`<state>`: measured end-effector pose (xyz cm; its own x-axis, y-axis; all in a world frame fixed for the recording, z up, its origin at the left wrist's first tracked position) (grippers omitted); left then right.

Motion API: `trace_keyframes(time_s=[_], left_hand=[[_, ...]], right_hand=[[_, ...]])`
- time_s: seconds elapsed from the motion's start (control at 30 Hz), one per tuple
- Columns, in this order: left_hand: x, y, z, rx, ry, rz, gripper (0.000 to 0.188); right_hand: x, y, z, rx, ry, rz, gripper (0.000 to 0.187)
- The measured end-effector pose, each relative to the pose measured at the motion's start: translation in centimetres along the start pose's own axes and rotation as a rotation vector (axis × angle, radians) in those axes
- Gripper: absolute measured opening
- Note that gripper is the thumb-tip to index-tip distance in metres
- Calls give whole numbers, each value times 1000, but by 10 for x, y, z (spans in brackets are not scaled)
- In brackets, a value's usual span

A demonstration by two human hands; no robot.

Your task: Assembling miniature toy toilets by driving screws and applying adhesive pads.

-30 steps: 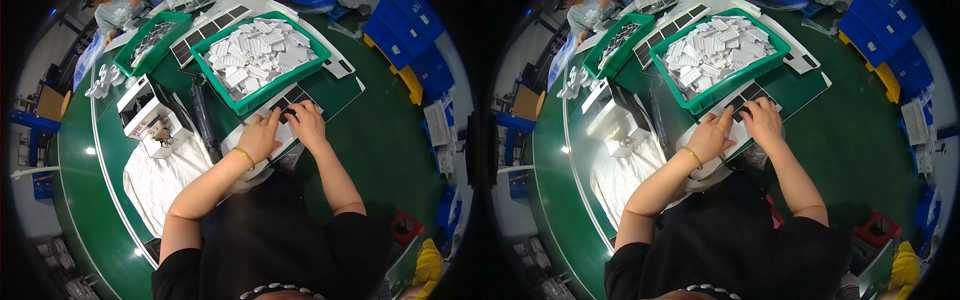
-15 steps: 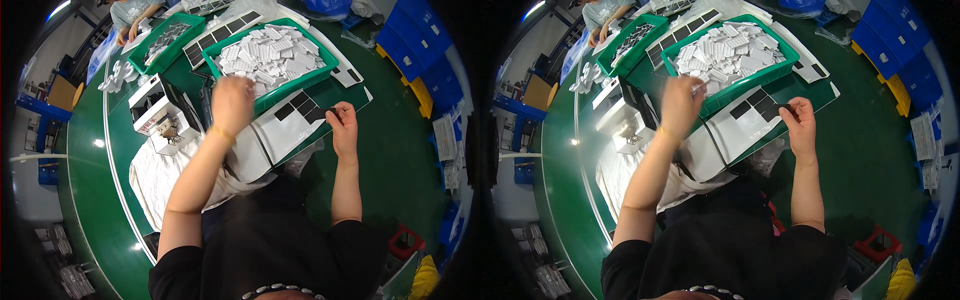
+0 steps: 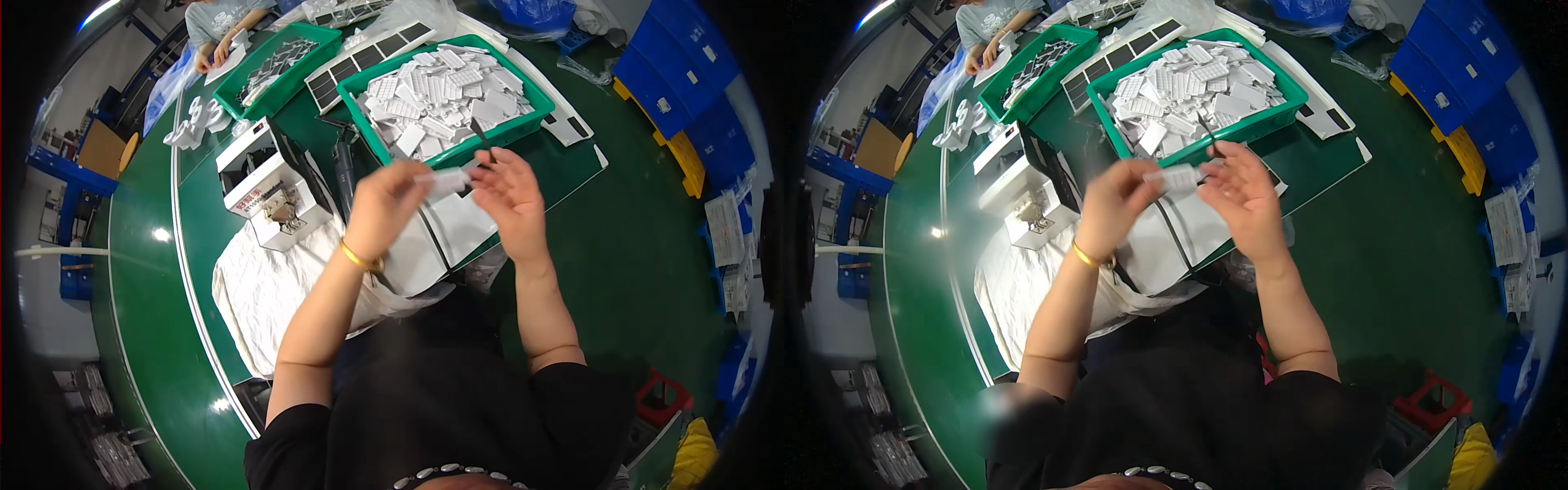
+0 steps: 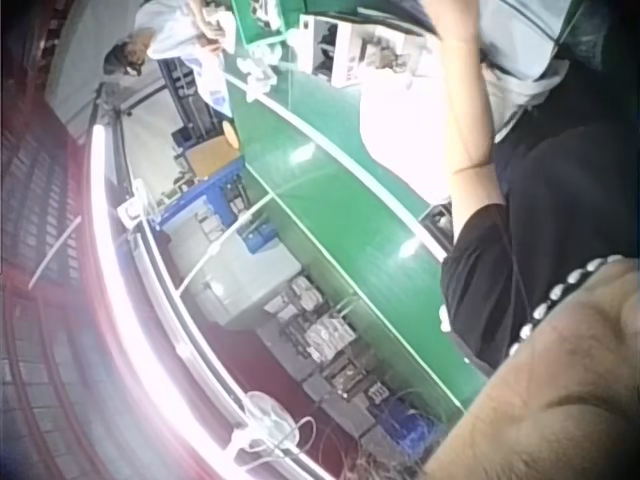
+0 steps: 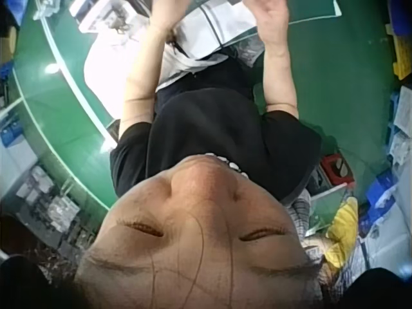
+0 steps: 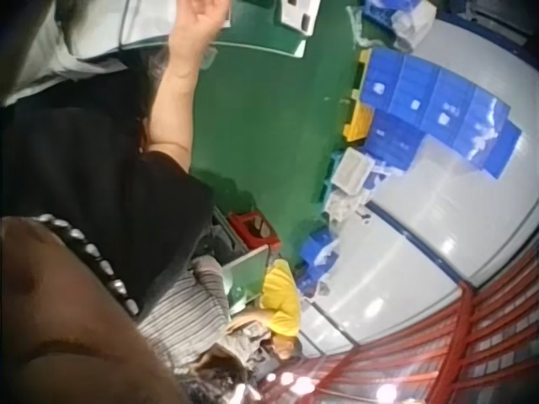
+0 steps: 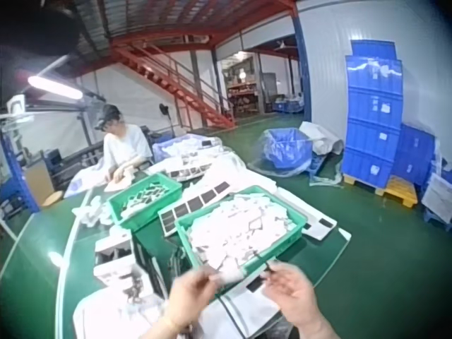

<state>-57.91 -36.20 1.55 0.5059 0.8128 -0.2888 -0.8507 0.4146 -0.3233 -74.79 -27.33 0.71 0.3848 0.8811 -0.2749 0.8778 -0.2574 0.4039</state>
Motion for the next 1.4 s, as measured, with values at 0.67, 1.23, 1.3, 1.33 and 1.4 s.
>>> trace_keyframes(time_s=[0.67, 1.23, 1.3, 1.33, 1.4], left_hand=[[108, -36, 5, 548, -131, 200, 42], [115, -35, 12, 488, -147, 215, 46], [115, -34, 11, 480, -158, 218, 47], [115, -34, 12, 481, -161, 216, 47], [114, -34, 14, 478, -151, 216, 46]], right_hand=[[41, 81, -4, 270, 117, -125, 32], [53, 85, 2, 290, 50, -76, 45], [54, 84, 3, 287, 44, -72, 44], [54, 83, 3, 303, 37, -77, 44], [54, 82, 3, 319, 30, -79, 44]])
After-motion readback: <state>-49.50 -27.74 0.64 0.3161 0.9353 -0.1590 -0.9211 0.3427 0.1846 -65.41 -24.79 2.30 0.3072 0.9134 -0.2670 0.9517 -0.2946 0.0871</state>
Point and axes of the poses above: each hand's wrist, its own x-axis away from the middle knuckle, its own y-axis out of the palm, z = x × y, the point moved 9 cm from there along -x, towards the middle knuckle, and after that the axes turned 1 degree about z, right-handed, at the moved point
